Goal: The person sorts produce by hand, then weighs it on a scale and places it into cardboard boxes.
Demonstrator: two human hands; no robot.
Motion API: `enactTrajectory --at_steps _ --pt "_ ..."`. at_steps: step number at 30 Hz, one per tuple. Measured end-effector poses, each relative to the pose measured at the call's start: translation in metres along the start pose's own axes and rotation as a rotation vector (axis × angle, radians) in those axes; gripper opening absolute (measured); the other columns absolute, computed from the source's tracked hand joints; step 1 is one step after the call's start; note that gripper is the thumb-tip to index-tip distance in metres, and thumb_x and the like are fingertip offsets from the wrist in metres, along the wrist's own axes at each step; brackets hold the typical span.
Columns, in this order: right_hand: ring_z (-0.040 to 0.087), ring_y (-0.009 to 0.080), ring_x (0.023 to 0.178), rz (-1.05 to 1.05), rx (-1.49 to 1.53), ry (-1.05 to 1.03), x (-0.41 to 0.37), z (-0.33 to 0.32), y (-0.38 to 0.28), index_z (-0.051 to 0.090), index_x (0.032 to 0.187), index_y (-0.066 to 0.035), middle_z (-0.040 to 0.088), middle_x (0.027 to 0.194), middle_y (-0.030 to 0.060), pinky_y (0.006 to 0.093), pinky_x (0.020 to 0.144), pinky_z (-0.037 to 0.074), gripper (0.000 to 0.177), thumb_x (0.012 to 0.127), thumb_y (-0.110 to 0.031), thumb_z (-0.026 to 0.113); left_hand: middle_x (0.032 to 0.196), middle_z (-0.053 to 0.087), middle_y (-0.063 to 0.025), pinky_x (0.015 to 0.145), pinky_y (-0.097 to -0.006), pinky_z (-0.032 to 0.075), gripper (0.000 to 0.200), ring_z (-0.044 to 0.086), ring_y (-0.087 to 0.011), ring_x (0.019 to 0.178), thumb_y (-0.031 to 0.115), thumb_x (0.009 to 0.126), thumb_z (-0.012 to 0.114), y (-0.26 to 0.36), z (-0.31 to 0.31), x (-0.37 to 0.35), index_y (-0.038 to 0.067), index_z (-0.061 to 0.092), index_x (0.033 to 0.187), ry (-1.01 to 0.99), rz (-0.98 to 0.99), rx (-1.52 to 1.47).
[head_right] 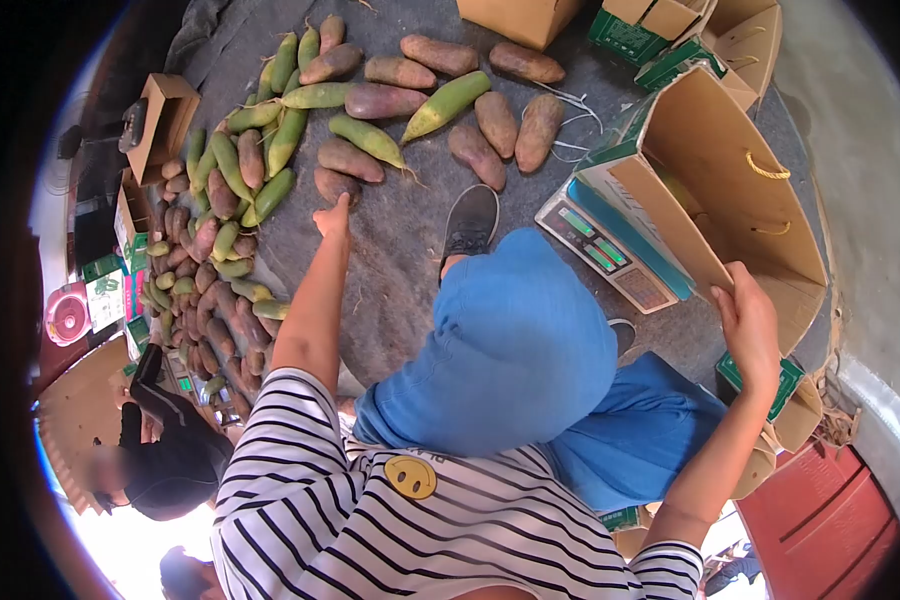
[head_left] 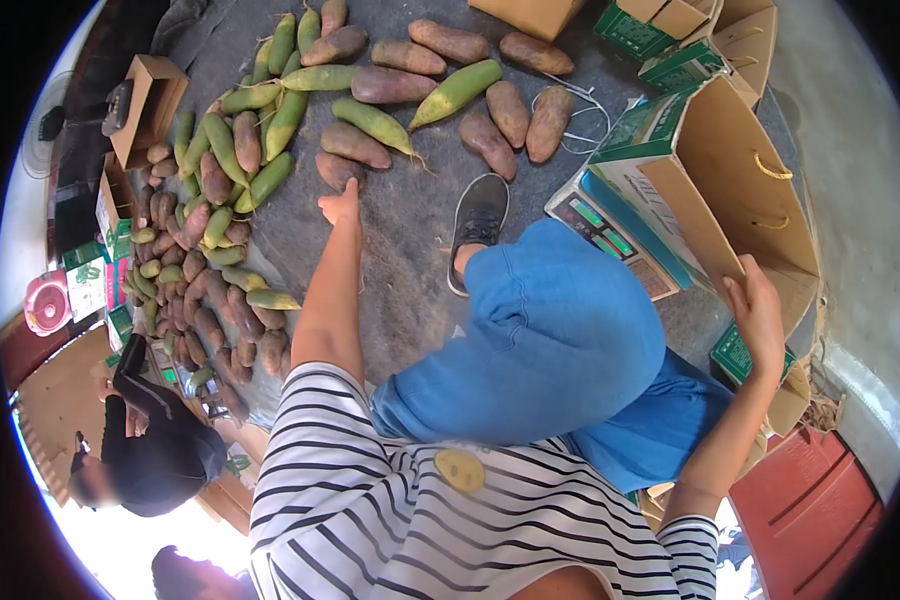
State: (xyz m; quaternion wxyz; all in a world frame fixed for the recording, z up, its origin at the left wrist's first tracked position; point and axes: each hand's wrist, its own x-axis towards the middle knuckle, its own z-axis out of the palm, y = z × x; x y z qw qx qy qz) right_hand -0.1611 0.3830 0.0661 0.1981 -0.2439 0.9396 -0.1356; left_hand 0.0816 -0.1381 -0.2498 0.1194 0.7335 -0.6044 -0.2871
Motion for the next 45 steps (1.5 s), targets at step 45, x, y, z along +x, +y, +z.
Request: enactTrajectory --at_steps 45 --pt "0.055 0.0414 0.09 -0.071 -0.017 -0.002 -0.003 0.002 0.016 0.049 0.096 -0.003 0.057 0.091 0.0204 0.0468 0.074 0.043 0.019 0.084 -0.013 0.06 0.126 0.052 -0.0152 0.092 -0.0344 0.045 0.064 0.054 -0.0205 0.11 0.026 0.08 0.072 0.274 -0.077 -0.317 0.002 0.043 0.131 -1.198 1.157 -0.549"
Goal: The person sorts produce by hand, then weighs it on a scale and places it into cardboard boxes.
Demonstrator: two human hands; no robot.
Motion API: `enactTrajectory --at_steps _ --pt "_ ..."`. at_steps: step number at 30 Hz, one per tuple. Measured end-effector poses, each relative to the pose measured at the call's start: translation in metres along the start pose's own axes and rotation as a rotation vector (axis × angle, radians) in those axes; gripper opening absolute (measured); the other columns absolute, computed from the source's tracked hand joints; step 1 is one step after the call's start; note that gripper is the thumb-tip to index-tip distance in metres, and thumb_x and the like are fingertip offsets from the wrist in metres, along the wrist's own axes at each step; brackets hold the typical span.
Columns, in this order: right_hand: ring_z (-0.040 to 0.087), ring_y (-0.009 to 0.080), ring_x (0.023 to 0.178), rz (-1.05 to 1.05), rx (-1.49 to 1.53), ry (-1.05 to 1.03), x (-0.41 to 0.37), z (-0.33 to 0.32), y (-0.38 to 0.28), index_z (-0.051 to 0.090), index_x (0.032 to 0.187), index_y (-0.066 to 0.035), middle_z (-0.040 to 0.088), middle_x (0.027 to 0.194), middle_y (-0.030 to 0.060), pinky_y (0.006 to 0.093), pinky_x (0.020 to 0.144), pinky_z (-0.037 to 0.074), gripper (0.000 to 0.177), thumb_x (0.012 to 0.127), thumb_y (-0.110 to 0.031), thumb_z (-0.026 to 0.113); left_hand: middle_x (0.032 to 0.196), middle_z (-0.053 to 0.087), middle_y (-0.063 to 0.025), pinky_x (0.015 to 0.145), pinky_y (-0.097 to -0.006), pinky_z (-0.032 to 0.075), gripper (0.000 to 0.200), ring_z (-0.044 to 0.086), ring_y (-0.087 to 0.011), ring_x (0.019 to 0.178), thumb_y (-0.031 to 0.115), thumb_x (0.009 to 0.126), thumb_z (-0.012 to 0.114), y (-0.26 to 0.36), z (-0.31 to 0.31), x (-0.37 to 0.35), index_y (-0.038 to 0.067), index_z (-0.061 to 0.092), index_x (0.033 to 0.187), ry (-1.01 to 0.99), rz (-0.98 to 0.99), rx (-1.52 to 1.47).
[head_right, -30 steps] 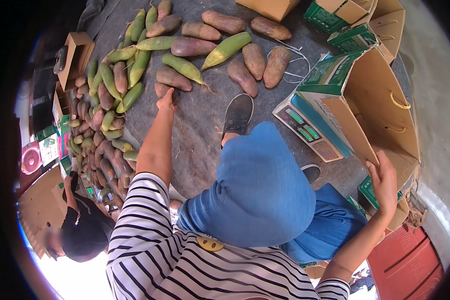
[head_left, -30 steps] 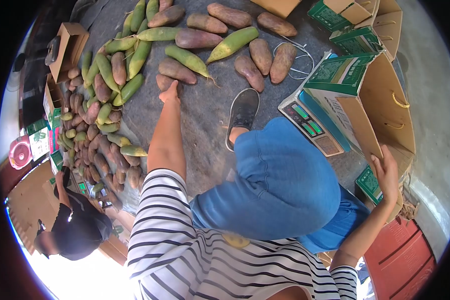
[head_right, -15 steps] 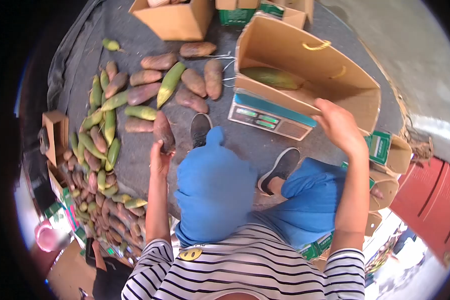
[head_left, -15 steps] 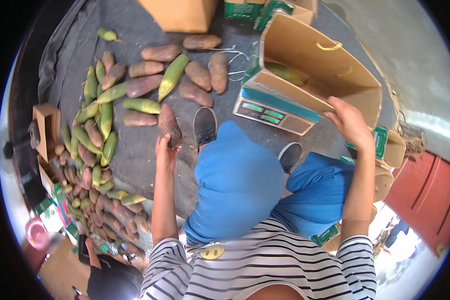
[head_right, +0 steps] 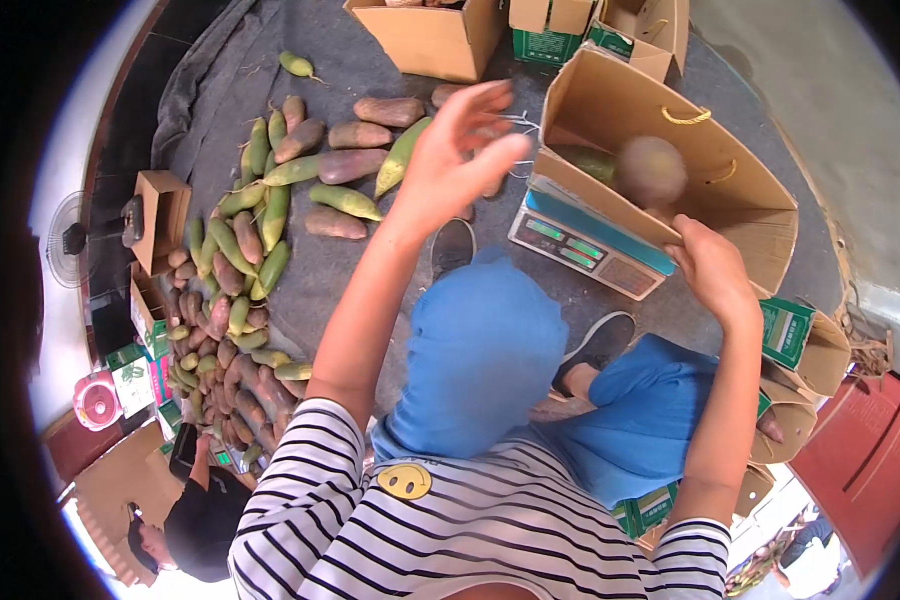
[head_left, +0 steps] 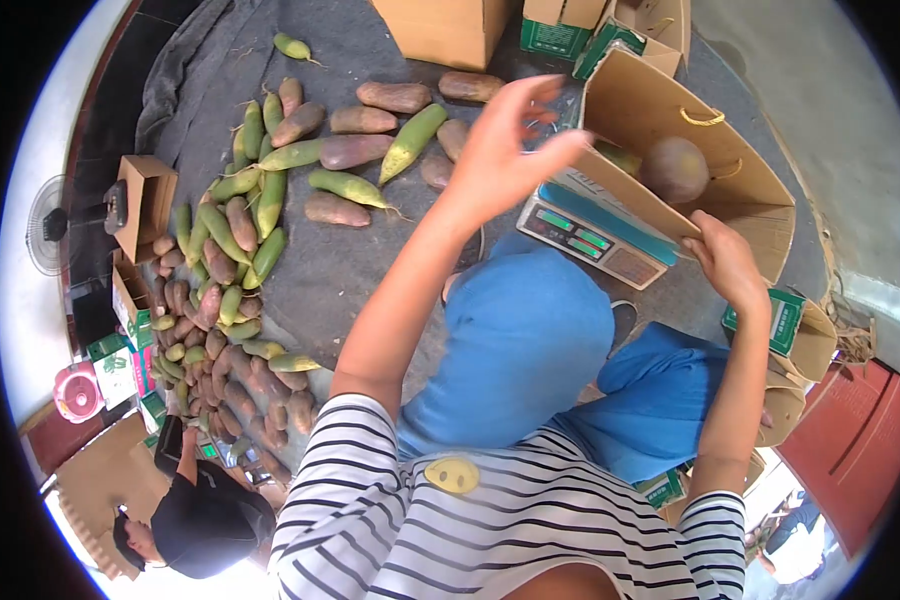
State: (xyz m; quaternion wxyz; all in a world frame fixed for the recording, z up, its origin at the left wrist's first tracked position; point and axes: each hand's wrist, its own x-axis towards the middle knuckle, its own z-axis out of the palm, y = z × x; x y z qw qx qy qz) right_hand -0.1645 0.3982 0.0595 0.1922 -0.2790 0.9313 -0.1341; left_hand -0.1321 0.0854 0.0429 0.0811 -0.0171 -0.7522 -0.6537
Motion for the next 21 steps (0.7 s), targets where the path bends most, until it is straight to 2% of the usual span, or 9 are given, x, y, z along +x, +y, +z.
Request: enactTrajectory --at_steps 2,4,5,7,10,12,15,18,21 --pt "0.054 0.0417 0.089 -0.017 0.018 -0.009 -0.001 0.001 -0.001 0.048 0.095 -0.003 0.057 0.09 0.0207 0.0468 0.073 0.043 0.018 0.084 -0.012 0.059 0.122 0.054 -0.0134 0.091 -0.0331 0.046 0.051 0.054 -0.0195 0.109 0.021 0.085 0.068 -0.058 -0.022 -0.025 -0.001 0.047 0.125 0.155 -0.161 0.027" --pt "0.054 0.0421 0.088 -0.025 0.018 -0.001 -0.001 0.001 0.001 0.047 0.094 -0.003 0.057 0.089 0.0212 0.0469 0.072 0.043 0.017 0.084 -0.012 0.059 0.11 0.06 -0.011 0.087 -0.0322 0.048 0.042 0.059 -0.0189 0.101 0.022 0.085 0.068 -0.12 -0.047 -0.065 -0.002 0.055 0.116 0.212 -0.302 0.222" --pt "0.054 0.0423 0.088 -0.029 0.017 0.001 -0.001 0.001 0.003 0.047 0.093 -0.002 0.056 0.089 0.0215 0.047 0.071 0.042 0.017 0.084 -0.011 0.059 0.104 0.063 -0.0098 0.08 -0.0309 0.05 0.04 0.06 -0.018 0.095 0.023 0.083 0.069 -0.155 -0.062 -0.087 -0.003 0.058 0.112 0.231 -0.346 0.294" --pt "0.054 0.0425 0.087 0.033 0.011 -0.018 -0.001 -0.002 0.007 0.046 0.092 -0.002 0.056 0.088 0.0221 0.0472 0.07 0.042 0.017 0.084 -0.011 0.059 0.1 0.063 -0.0083 0.07 -0.0285 0.05 0.041 0.061 -0.015 0.089 0.024 0.082 0.069 -0.223 -0.09 -0.131 -0.002 0.058 0.112 0.364 -0.607 0.215" --pt "0.054 0.0429 0.083 0.022 0.012 0.021 -0.001 -0.001 0.004 0.047 0.094 -0.003 0.055 0.084 0.0226 0.0467 0.068 0.041 0.017 0.084 -0.01 0.059 0.085 0.061 -0.0036 0.054 -0.0253 0.046 0.032 0.06 -0.0114 0.074 0.022 0.084 0.065 -0.248 -0.123 -0.167 0.001 0.06 0.107 0.591 -0.909 0.012" --pt "0.053 0.0427 0.081 0.027 0.02 0.019 0.001 0.001 0.007 0.048 0.095 -0.003 0.055 0.083 0.0224 0.0461 0.068 0.041 0.017 0.084 -0.01 0.058 0.087 0.06 -0.0055 0.051 -0.0278 0.047 0.03 0.062 -0.016 0.074 0.021 0.085 0.064 -0.275 -0.143 -0.184 0.001 0.057 0.107 0.653 -1.0 -0.027" --pt "0.053 0.042 0.079 0.066 0.048 -0.023 0.004 -0.003 0.0 0.049 0.096 -0.004 0.055 0.082 0.0213 0.0451 0.067 0.041 0.017 0.084 -0.01 0.059 0.094 0.057 -0.0079 0.053 -0.0302 0.048 0.031 0.064 -0.0226 0.079 0.017 0.087 0.061 -0.292 -0.155 -0.186 0.002 0.05 0.112 0.791 -1.144 -0.388" --pt "0.053 0.0412 0.078 0.106 0.035 -0.039 0.006 -0.007 -0.009 0.049 0.095 -0.003 0.054 0.082 0.0209 0.044 0.067 0.041 0.016 0.084 -0.01 0.059 0.099 0.053 -0.0096 0.059 -0.0335 0.05 0.031 0.064 -0.0281 0.085 0.012 0.089 0.058 -0.311 -0.149 -0.18 0.003 0.044 0.116 0.935 -0.985 -0.593" --pt "0.053 0.0411 0.078 0.126 0.044 -0.068 0.008 -0.006 -0.007 0.049 0.096 -0.003 0.054 0.081 0.0207 0.0429 0.067 0.041 0.017 0.084 -0.009 0.06 0.113 0.05 -0.0127 0.065 -0.0392 0.053 0.051 0.065 -0.0304 0.089 0.009 0.089 0.057 -0.327 -0.143 -0.163 0.002 0.029 0.131 0.947 -0.836 -0.812"
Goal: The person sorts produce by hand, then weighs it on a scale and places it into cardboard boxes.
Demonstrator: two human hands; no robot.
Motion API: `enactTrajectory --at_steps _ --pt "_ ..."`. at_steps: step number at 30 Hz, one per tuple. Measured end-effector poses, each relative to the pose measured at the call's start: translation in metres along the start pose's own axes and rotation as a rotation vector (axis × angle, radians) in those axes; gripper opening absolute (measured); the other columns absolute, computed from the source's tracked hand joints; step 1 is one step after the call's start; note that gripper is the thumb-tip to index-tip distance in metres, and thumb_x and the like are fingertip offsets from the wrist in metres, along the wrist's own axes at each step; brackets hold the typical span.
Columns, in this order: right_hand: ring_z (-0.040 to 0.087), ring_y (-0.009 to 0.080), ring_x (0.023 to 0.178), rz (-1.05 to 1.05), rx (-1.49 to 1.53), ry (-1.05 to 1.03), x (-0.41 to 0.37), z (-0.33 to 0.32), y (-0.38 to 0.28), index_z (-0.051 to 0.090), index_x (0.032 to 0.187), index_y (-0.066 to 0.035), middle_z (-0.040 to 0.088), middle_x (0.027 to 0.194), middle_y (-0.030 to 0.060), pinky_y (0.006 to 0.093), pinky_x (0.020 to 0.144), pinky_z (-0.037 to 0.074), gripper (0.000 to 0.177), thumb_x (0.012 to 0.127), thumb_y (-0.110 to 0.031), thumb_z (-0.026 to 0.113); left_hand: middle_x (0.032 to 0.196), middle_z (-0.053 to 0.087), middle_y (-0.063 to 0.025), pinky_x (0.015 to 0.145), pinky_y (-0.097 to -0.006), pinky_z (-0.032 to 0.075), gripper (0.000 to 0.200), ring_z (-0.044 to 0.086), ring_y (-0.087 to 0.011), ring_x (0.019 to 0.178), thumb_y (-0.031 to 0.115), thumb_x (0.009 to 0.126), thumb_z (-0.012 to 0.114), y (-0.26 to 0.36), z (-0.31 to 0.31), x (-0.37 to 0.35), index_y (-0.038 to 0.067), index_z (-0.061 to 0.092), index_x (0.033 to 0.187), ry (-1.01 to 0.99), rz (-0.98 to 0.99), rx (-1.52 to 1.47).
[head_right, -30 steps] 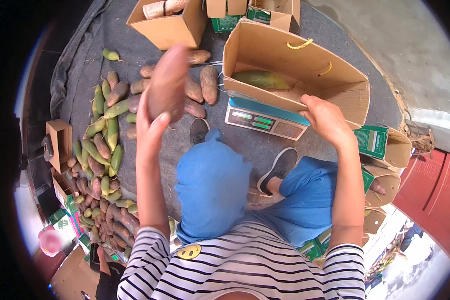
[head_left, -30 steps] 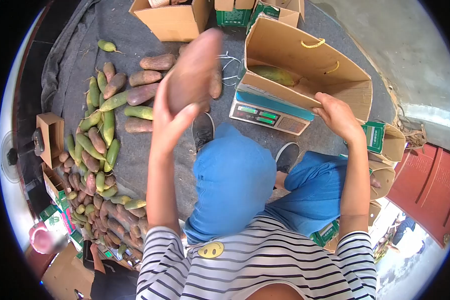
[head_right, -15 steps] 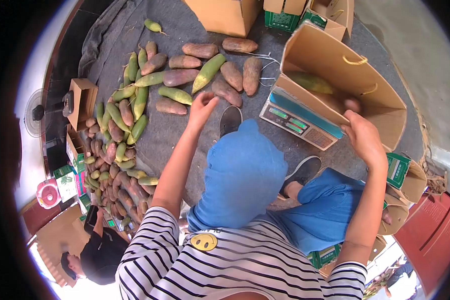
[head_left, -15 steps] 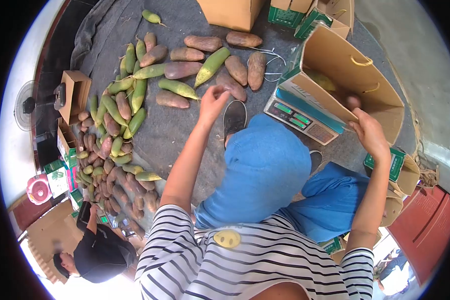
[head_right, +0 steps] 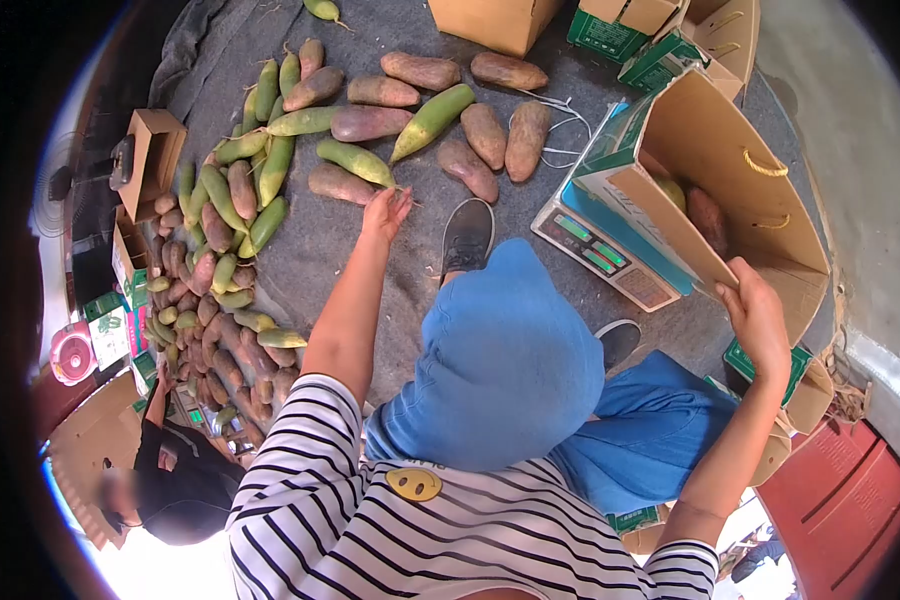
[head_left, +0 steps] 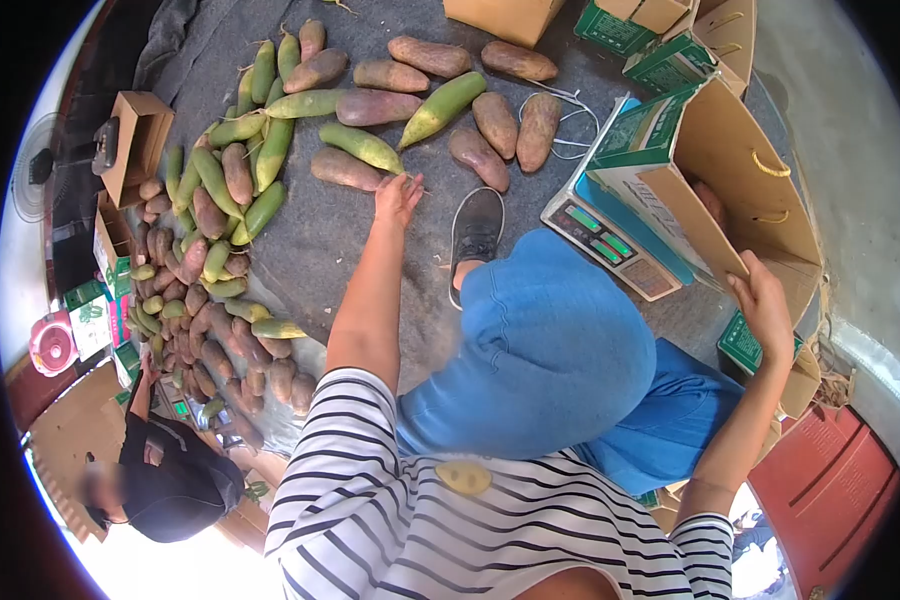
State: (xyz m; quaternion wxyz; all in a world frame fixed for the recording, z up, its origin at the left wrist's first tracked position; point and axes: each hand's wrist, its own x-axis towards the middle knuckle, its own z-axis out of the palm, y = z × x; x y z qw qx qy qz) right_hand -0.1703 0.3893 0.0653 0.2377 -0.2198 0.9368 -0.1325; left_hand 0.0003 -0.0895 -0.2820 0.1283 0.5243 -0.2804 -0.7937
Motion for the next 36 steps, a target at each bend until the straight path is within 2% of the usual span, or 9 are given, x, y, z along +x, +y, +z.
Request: enactTrajectory --at_steps 3,9,10,15,17,22,29,32,36 --pt "0.053 0.0405 0.078 -0.04 -0.006 0.03 0.0 0.001 -0.001 0.05 0.095 -0.002 0.054 0.081 0.0206 0.0422 0.067 0.042 0.017 0.084 -0.009 0.06 0.095 0.053 -0.0084 0.067 -0.036 0.053 0.016 0.063 -0.0258 0.085 0.011 0.091 0.055 -0.003 0.017 0.009 0.005 0.047 0.104 0.074 -0.034 -0.07" --pt "0.053 0.035 0.073 -0.084 0.119 0.053 0.006 0.002 0.006 0.054 0.091 -0.001 0.053 0.077 0.0183 0.0381 0.066 0.042 0.014 0.083 -0.01 0.061 0.06 0.05 -0.0039 0.04 -0.0298 0.042 0.022 0.049 -0.0186 0.047 0.024 0.09 0.062 0.009 -0.011 0.028 0.006 0.054 0.08 0.228 -0.001 0.436" --pt "0.053 0.0344 0.073 -0.095 0.135 0.064 0.006 0.003 0.005 0.054 0.09 -0.001 0.052 0.077 0.0181 0.0377 0.065 0.042 0.013 0.083 -0.01 0.061 0.053 0.047 -0.0036 0.033 -0.0313 0.032 0.028 0.042 -0.0166 0.037 0.028 0.088 0.064 0.008 -0.013 0.024 0.005 0.054 0.075 0.342 0.09 0.585" --pt "0.052 0.0343 0.071 -0.128 0.137 0.083 0.004 0.002 -0.002 0.054 0.09 0.0 0.052 0.076 0.0174 0.037 0.065 0.043 0.014 0.084 -0.011 0.06 0.053 0.052 -0.0084 0.036 -0.0341 0.036 0.038 0.048 -0.0178 0.038 0.034 0.088 0.062 -0.009 -0.083 -0.01 0.0 0.054 0.073 0.195 0.508 1.195" --pt "0.053 0.0359 0.074 -0.136 0.127 0.078 0.005 0.003 0.001 0.053 0.09 0.0 0.052 0.078 0.0181 0.0384 0.066 0.043 0.015 0.084 -0.012 0.06 0.08 0.063 -0.0252 0.072 -0.0461 0.047 0.047 0.064 -0.0396 0.08 0.043 0.085 0.061 -0.018 -0.091 -0.052 -0.005 0.06 0.084 0.163 0.295 1.351" --pt "0.054 0.0398 0.081 -0.184 0.049 0.132 0.002 0.004 0.004 0.051 0.091 -0.001 0.055 0.083 0.0202 0.0434 0.07 0.042 0.018 0.084 -0.014 0.06 0.075 0.063 -0.024 0.066 -0.045 0.048 0.042 0.064 -0.0368 0.072 0.038 0.089 0.057 -0.029 -0.07 -0.156 -0.004 0.056 0.081 0.145 0.49 1.602" --pt "0.054 0.0406 0.085 -0.214 0.041 0.14 -0.002 0.006 0.008 0.049 0.089 -0.001 0.056 0.085 0.0205 0.0453 0.072 0.042 0.018 0.084 -0.014 0.06 0.06 0.055 -0.0067 0.04 -0.0274 0.038 0.033 0.049 -0.0122 0.043 0.029 0.094 0.053 0.052 0.009 -0.168 0.002 0.051 0.076 -0.028 0.525 0.931" --pt "0.055 0.0405 0.086 -0.218 0.038 0.136 -0.003 0.007 0.008 0.049 0.089 -0.001 0.056 0.085 0.0206 0.0455 0.073 0.042 0.018 0.084 -0.014 0.06 0.061 0.053 -0.0029 0.041 -0.0239 0.036 0.03 0.045 -0.009 0.044 0.028 0.096 0.051 0.076 0.05 -0.192 0.004 0.051 0.077 -0.059 0.437 0.771" --pt "0.055 0.04 0.088 -0.197 0.005 0.102 -0.004 0.003 0.006 0.05 0.091 -0.001 0.057 0.087 0.0207 0.0455 0.074 0.043 0.018 0.084 -0.014 0.06 0.064 0.053 -0.0017 0.047 -0.0201 0.037 0.028 0.044 -0.0052 0.051 0.024 0.097 0.049 0.087 0.116 -0.286 0.006 0.048 0.076 -0.297 0.74 0.835"
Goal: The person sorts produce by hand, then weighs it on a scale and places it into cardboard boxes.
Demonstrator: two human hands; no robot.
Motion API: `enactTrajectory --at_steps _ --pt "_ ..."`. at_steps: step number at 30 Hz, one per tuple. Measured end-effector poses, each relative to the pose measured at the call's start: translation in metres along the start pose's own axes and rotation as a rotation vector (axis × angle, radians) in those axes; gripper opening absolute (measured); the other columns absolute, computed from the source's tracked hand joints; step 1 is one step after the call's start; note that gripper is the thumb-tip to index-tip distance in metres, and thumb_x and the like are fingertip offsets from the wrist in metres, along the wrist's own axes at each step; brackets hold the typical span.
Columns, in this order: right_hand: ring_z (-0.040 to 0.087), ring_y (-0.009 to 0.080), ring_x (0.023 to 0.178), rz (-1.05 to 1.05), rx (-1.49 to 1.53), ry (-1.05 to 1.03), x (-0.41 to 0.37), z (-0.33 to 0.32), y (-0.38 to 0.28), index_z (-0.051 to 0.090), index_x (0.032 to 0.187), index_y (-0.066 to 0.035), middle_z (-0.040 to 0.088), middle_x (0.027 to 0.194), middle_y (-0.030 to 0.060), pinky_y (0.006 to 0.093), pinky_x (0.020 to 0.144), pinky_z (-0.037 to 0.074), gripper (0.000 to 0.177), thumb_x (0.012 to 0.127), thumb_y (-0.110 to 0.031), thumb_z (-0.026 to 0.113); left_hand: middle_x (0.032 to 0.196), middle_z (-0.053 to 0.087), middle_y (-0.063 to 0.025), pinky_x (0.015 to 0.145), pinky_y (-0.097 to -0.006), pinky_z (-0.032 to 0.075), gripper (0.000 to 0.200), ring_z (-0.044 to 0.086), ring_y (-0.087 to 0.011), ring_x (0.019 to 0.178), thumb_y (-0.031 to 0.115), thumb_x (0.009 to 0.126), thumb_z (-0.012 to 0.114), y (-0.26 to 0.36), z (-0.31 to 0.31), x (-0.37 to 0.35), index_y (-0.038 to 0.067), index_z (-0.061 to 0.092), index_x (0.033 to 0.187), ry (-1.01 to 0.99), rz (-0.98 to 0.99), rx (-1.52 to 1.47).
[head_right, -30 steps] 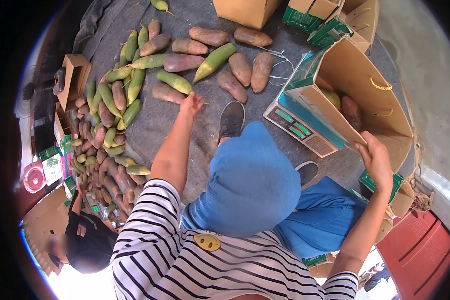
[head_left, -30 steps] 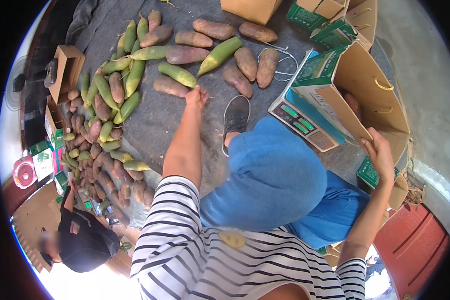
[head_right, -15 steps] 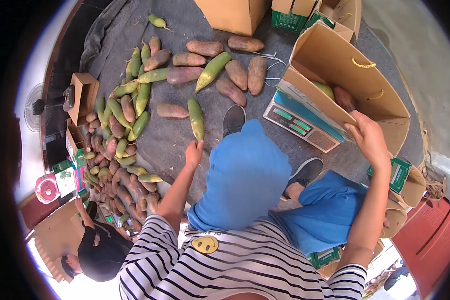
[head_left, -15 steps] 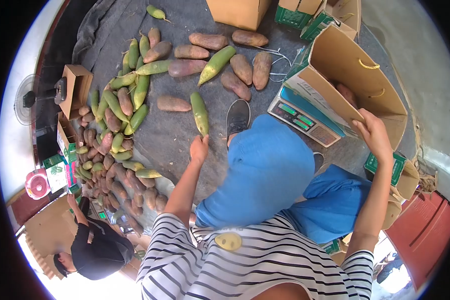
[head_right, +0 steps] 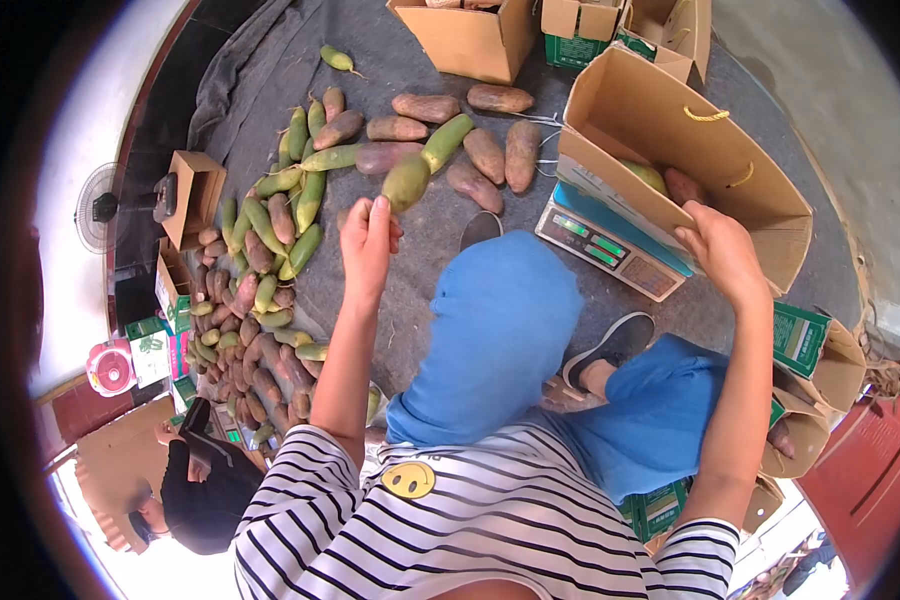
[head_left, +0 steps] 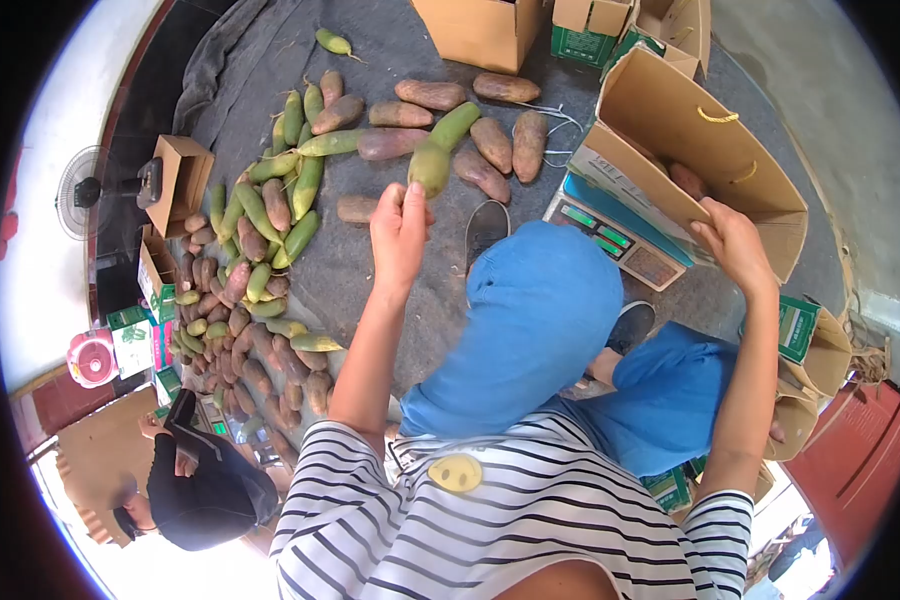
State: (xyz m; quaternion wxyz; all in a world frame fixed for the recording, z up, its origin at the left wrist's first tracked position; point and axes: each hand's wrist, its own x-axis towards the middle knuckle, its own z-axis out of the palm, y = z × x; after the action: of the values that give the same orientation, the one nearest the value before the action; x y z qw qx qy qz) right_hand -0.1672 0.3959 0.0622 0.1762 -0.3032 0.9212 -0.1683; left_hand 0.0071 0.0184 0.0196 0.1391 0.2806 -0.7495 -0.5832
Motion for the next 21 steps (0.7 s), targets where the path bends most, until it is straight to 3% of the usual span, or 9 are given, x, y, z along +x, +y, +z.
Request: enactTrajectory --at_steps 5,9,11,13,16,17,18,20,21 --pt "0.056 0.0394 0.089 -0.004 0.0 0.009 0.001 0.002 0.002 0.051 0.092 -0.002 0.059 0.089 0.0203 0.0454 0.075 0.043 0.018 0.084 -0.015 0.06 0.066 0.054 -0.0012 0.05 -0.0202 0.038 0.023 0.046 -0.0052 0.055 0.018 0.097 0.048 0.123 0.041 -0.015 0.005 0.05 0.079 -0.228 0.413 -0.194" --pt "0.056 0.0395 0.089 -0.007 0.011 0.021 -0.001 0.001 -0.001 0.051 0.092 -0.002 0.059 0.089 0.0202 0.0456 0.075 0.044 0.019 0.083 -0.016 0.06 0.067 0.055 -0.0015 0.051 -0.0212 0.04 0.023 0.049 -0.0056 0.057 0.021 0.096 0.051 0.151 0.083 0.011 0.003 0.053 0.083 -0.525 0.425 -0.301" --pt "0.056 0.0399 0.089 -0.024 0.003 0.063 -0.002 0.007 0.004 0.051 0.091 -0.002 0.059 0.088 0.0201 0.0456 0.074 0.044 0.018 0.083 -0.016 0.06 0.068 0.057 -0.0007 0.051 -0.0207 0.04 0.026 0.05 -0.005 0.058 0.026 0.094 0.056 0.151 0.1 0.025 0.004 0.054 0.079 -0.598 0.36 -0.151" --pt "0.056 0.0402 0.088 -0.021 -0.006 0.063 -0.002 0.009 0.006 0.051 0.091 -0.002 0.058 0.087 0.02 0.0457 0.074 0.044 0.018 0.083 -0.016 0.06 0.069 0.058 -0.0009 0.052 -0.0213 0.041 0.028 0.051 -0.0052 0.059 0.028 0.094 0.056 0.128 0.109 0.035 0.005 0.054 0.079 -0.44 0.408 -0.019" --pt "0.056 0.0404 0.086 0.01 -0.013 0.016 -0.002 0.005 0.005 0.051 0.092 -0.002 0.058 0.086 0.0202 0.0459 0.073 0.043 0.018 0.083 -0.015 0.06 0.068 0.057 -0.003 0.049 -0.0229 0.043 0.033 0.052 -0.008 0.057 0.03 0.092 0.058 0.076 0.093 0.045 0.004 0.049 0.074 -0.354 0.074 -0.291" --pt "0.055 0.0405 0.086 0.011 -0.012 -0.004 -0.002 0.001 0.004 0.052 0.092 -0.002 0.058 0.085 0.0203 0.046 0.073 0.043 0.018 0.083 -0.015 0.06 0.068 0.058 -0.004 0.049 -0.0236 0.043 0.033 0.053 -0.0081 0.057 0.03 0.092 0.057 0.035 0.085 0.051 0.003 0.049 0.074 -0.304 0.111 -0.154" --pt "0.055 0.0405 0.085 0.012 -0.011 -0.026 -0.002 0.0 0.004 0.052 0.093 -0.002 0.057 0.085 0.0204 0.0462 0.073 0.043 0.018 0.083 -0.015 0.06 0.068 0.058 -0.0073 0.053 -0.0288 0.046 0.033 0.054 -0.0128 0.059 0.031 0.089 0.06 0.01 0.074 0.047 0.002 0.051 0.076 -0.242 0.071 -0.018" --pt "0.055 0.0405 0.085 0.004 -0.01 -0.014 0.001 0.004 0.003 0.051 0.092 -0.002 0.057 0.086 0.0204 0.0461 0.072 0.043 0.018 0.084 -0.015 0.06 0.067 0.058 -0.0114 0.06 -0.0347 0.048 0.033 0.059 -0.0225 0.064 0.032 0.083 0.065 -0.103 0.035 0.043 0.001 0.053 0.078 -0.229 -0.043 0.388" --pt "0.055 0.0405 0.086 0.003 -0.01 -0.005 0.0 0.005 0.003 0.051 0.092 -0.002 0.057 0.087 0.0204 0.0461 0.072 0.043 0.018 0.084 -0.015 0.06 0.075 0.06 -0.0147 0.066 -0.0372 0.048 0.032 0.06 -0.0271 0.072 0.032 0.081 0.066 -0.133 0.02 0.039 0.001 0.054 0.082 -0.23 -0.112 0.458"
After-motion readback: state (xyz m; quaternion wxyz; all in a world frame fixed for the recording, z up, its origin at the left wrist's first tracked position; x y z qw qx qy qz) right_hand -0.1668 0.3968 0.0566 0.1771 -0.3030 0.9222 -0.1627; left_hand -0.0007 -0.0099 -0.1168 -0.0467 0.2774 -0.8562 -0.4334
